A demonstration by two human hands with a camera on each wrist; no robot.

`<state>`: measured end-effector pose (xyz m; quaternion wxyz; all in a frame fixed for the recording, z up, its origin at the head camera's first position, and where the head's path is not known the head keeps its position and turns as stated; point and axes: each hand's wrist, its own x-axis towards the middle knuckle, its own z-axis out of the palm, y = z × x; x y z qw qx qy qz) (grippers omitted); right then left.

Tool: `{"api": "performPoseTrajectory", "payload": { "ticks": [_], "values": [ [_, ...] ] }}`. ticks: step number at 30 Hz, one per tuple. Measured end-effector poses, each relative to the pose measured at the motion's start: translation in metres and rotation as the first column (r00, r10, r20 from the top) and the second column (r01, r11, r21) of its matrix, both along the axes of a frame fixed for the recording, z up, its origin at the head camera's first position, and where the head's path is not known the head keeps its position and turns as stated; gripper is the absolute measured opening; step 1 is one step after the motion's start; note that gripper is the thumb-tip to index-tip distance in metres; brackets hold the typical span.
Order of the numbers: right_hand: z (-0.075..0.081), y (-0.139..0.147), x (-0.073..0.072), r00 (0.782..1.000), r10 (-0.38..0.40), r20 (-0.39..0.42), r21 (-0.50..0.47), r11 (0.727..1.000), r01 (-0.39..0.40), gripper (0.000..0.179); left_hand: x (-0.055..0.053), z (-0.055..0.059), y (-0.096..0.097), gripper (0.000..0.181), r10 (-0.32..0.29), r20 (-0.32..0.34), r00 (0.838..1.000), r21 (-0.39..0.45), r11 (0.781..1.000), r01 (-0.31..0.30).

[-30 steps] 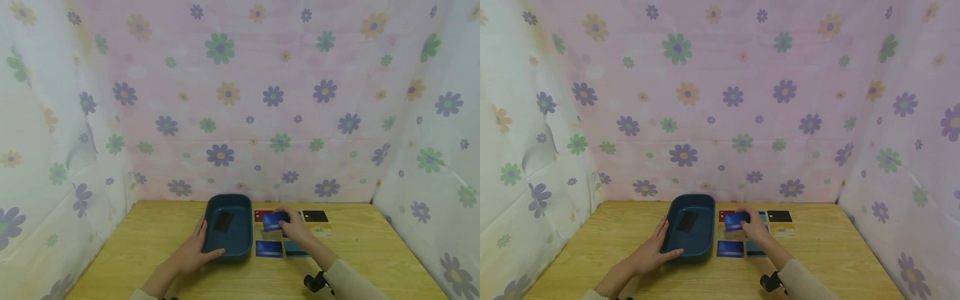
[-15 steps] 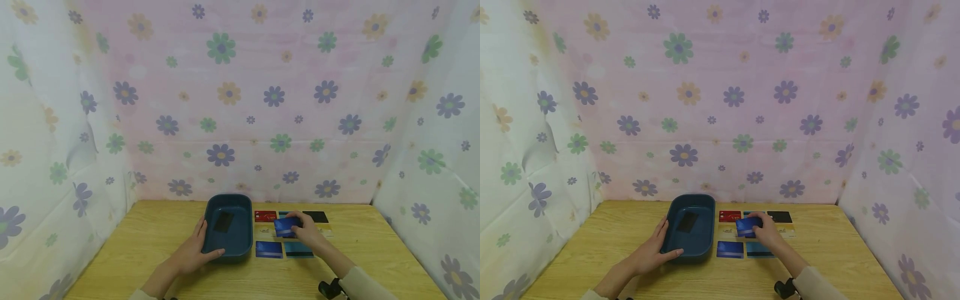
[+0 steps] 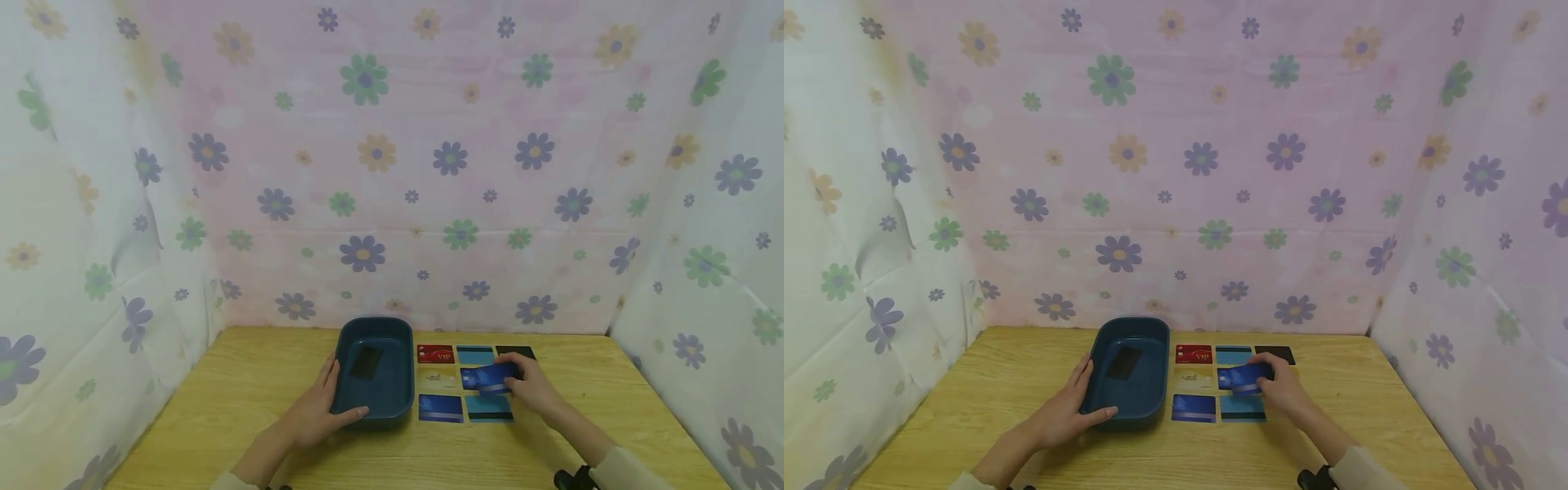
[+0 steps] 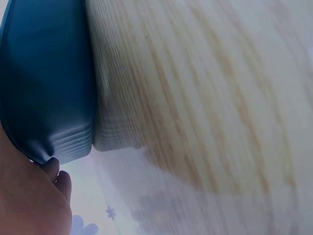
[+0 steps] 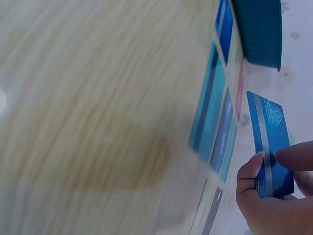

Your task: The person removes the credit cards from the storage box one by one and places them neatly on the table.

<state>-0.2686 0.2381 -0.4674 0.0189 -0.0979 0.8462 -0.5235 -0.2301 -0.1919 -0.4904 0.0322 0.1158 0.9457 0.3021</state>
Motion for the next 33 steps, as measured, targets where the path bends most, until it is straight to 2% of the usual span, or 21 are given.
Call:
{"api": "performPoseTrajectory", "payload": {
  "ticks": [12, 22, 25, 33],
  "values": [
    [-0.004, 0.045, 0.008, 0.997, -0.048, 0.06, 0.108, 0.993, 0.042, 0.037, -0.002, -0.002, -0.001, 0.123, 0.003, 0.013, 1.0, 0.01, 1.0, -0.003],
    [-0.011, 0.068, 0.009, 0.994, -0.055, 0.096, 0.143, 0.989, 0.041, 0.032, -0.001, -0.002, -0.001, 0.124, 0.006, 0.005, 1.0, 0.005, 1.0, -0.006],
    [-0.014, 0.072, 0.009, 0.997, -0.035, 0.065, 0.185, 0.982, 0.022, 0.031, 0.0, -0.002, -0.001, 0.123, 0.008, 0.011, 1.0, 0.013, 1.0, -0.008],
    [-0.022, 0.074, 0.005, 0.998, 0.033, -0.052, 0.375, 0.927, -0.011, 0.028, 0.0, -0.001, -0.001, 0.121, 0.004, 0.013, 1.0, 0.015, 1.0, -0.004]
  ]
}}
